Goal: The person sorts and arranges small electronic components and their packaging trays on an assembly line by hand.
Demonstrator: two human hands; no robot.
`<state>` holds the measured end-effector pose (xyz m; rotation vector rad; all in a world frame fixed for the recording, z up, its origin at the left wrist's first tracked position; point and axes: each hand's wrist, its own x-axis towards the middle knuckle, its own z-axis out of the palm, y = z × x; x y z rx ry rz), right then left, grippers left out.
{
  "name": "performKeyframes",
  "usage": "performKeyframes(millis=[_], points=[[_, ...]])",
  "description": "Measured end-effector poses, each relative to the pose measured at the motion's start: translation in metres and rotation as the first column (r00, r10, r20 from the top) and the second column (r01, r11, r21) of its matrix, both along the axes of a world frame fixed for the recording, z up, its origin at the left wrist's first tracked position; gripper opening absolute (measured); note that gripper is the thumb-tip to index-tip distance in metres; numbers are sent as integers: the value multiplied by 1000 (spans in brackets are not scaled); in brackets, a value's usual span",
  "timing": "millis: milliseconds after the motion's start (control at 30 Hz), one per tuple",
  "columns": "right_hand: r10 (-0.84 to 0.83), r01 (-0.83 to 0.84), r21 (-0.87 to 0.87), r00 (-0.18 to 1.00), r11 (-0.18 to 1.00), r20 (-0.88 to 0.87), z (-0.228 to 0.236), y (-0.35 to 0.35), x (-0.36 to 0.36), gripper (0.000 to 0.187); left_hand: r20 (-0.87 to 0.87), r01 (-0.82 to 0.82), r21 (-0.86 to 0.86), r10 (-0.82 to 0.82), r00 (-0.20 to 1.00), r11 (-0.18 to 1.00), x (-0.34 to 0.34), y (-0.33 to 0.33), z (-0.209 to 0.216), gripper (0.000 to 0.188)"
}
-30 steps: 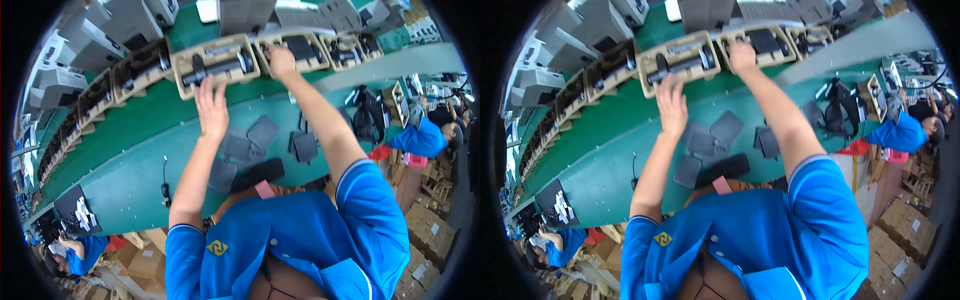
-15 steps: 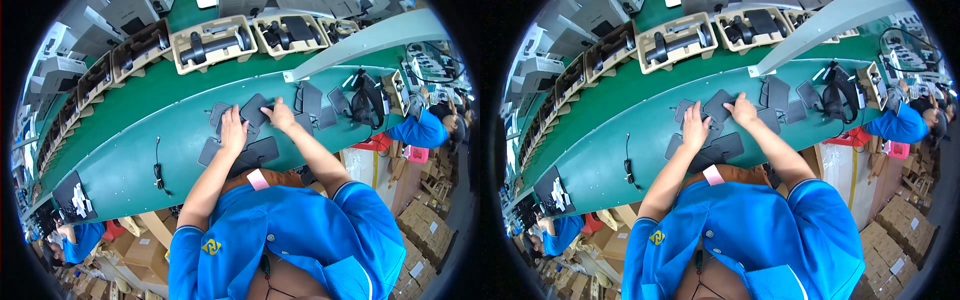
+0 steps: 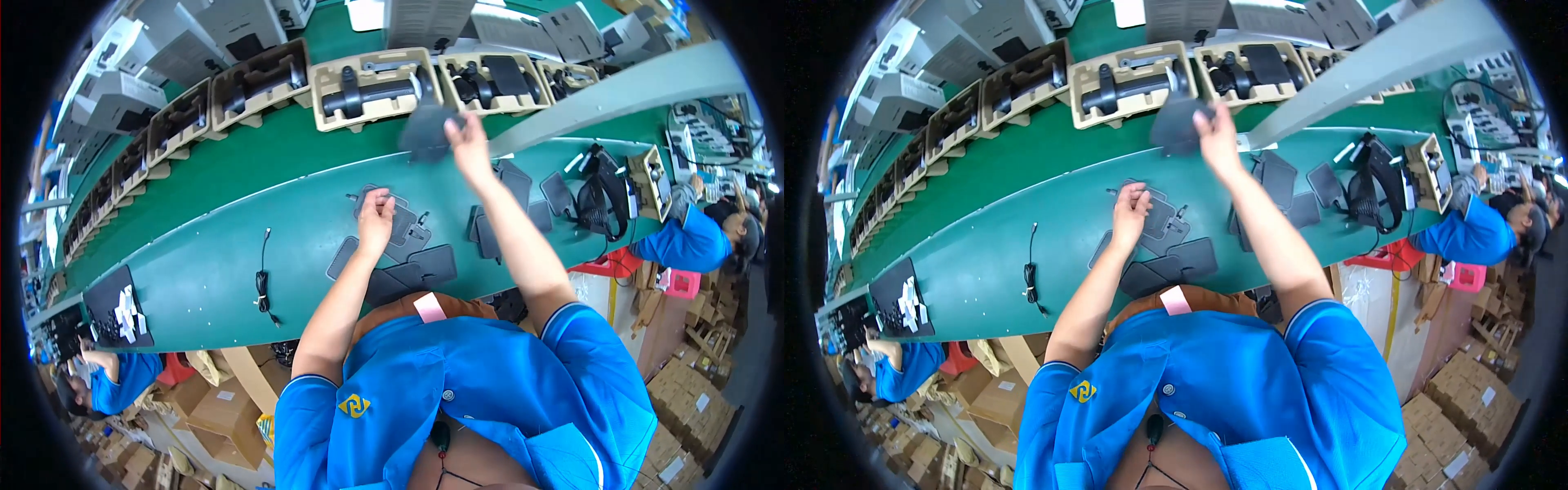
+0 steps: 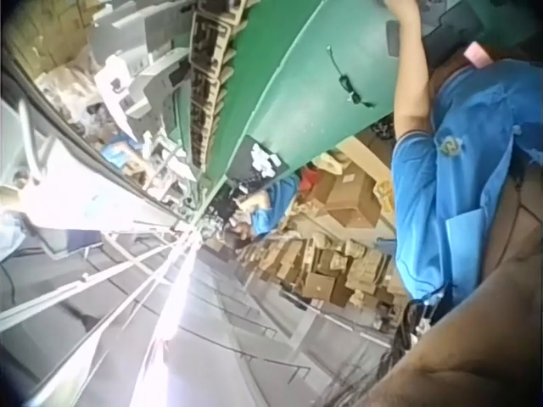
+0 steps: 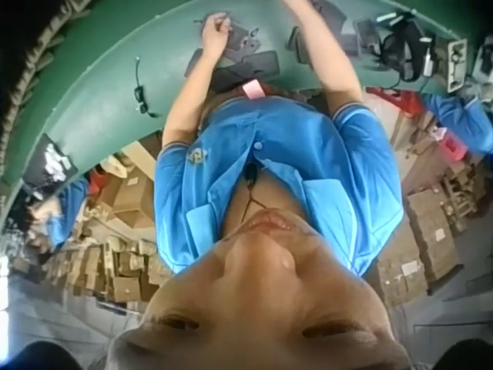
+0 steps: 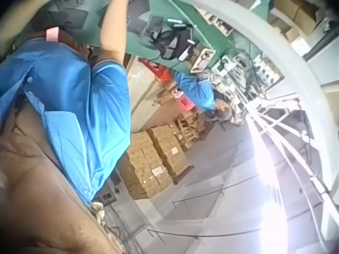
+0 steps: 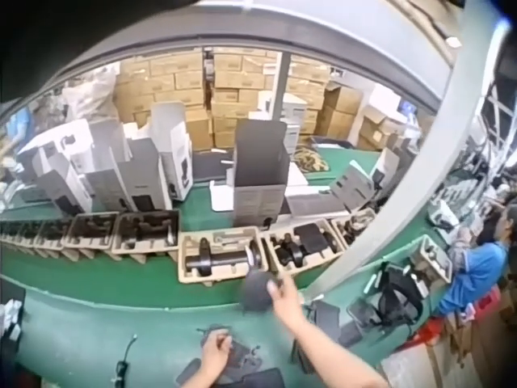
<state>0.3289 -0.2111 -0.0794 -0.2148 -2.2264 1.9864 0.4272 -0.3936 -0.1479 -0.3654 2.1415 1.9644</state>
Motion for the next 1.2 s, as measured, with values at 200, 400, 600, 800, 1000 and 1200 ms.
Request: performKeyframes(millis=[200,400,600,800,1000,1200], points=[[40,27,248,964,968,-261,22,-9,-116,29,-48,-52,-49,49,998,997,11,-26,-7,22],[99,-44,493,991,869,-86,11,-19,-177,32,-74,-112,-121,104,992,986,20,-45,-8,21],[149,-200,767,979,609,137,7,-39,-161,38,-281,-183,-420,65,958,889,26,-71,-10,21],[250,170,970,945,171,-210,23,-62,-108,41,-279,-264,-526,129,952,808,40,-98,-4,24],[506,-39,899,836,437,-210,-5,-81,11,31,-417,-411,-854,54,907,320,95,-160,15,30],[580,-373,791,814,484,29,-25,-98,101,25,-209,-209,-978,221,953,-23,149,-229,3,25]])
